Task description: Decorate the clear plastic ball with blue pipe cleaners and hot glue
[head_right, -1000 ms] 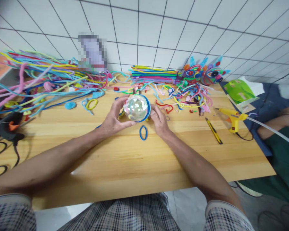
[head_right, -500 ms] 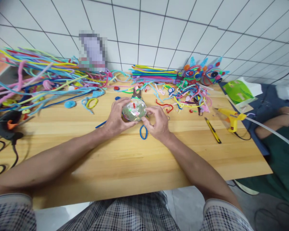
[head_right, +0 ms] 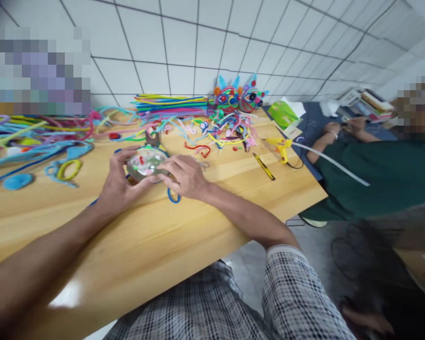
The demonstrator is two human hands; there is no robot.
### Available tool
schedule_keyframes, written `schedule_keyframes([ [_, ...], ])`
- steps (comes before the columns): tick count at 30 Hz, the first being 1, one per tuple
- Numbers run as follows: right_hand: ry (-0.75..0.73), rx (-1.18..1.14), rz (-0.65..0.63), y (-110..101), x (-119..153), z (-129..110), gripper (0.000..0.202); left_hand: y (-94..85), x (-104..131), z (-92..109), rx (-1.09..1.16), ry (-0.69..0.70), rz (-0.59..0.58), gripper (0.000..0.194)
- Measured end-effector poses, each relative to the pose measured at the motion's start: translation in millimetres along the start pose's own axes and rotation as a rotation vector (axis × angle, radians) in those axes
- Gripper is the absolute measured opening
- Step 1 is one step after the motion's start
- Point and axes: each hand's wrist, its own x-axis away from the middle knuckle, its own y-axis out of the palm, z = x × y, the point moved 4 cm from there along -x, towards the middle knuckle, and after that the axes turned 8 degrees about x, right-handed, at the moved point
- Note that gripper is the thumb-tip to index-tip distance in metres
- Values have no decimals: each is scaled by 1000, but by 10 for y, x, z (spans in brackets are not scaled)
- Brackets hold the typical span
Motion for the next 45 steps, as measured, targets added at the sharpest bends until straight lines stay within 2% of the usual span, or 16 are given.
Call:
schedule_keyframes([
  [3,48,48,2,-166,-103,163,21,-4,-11,19,-54,20,-15,88],
  [5,135,84,40,-376,-99,424,22,-1,-24,35,-92,58,-24,87],
  [7,264,136,85,-651,37,793,19,6,-36,48,-95,95,-23,86],
  [9,432,222,88,-953,318,1206,15,22,-43,50,-71,106,-27,86],
  [12,785,430,-22,-1371,922,1735,9,51,-41,49,-35,110,-32,88],
  [14,1003,531,-126,-1563,1309,1920,8,72,-35,57,-33,116,-41,89],
  [16,1089,558,-195,-1651,1553,1963,9,87,-28,73,-49,121,-52,85],
  [20,1147,537,-228,-1652,1636,1880,16,89,-18,122,-83,119,-64,81],
  [23,1222,418,-154,-1611,1497,1778,12,92,-17,132,-84,96,-101,81],
  [25,1194,298,-104,-1547,1327,1663,14,101,-17,119,-71,77,-124,81],
  [27,1087,147,-72,-1440,1093,1487,21,113,-17,104,-48,74,-131,82],
  [29,904,5,-52,-1310,799,1245,23,124,-18,97,-24,84,-119,82],
  [32,668,-149,-141,-1080,353,836,29,126,-28,118,-5,102,-91,79],
  [36,462,-312,-260,-835,-96,387,38,103,-53,191,-16,111,-87,73],
  [40,354,-355,-302,-665,-247,180,40,88,-63,230,-47,81,-87,75],
  [45,306,-352,-260,-549,-141,132,43,118,-59,211,-28,41,-119,78],
])
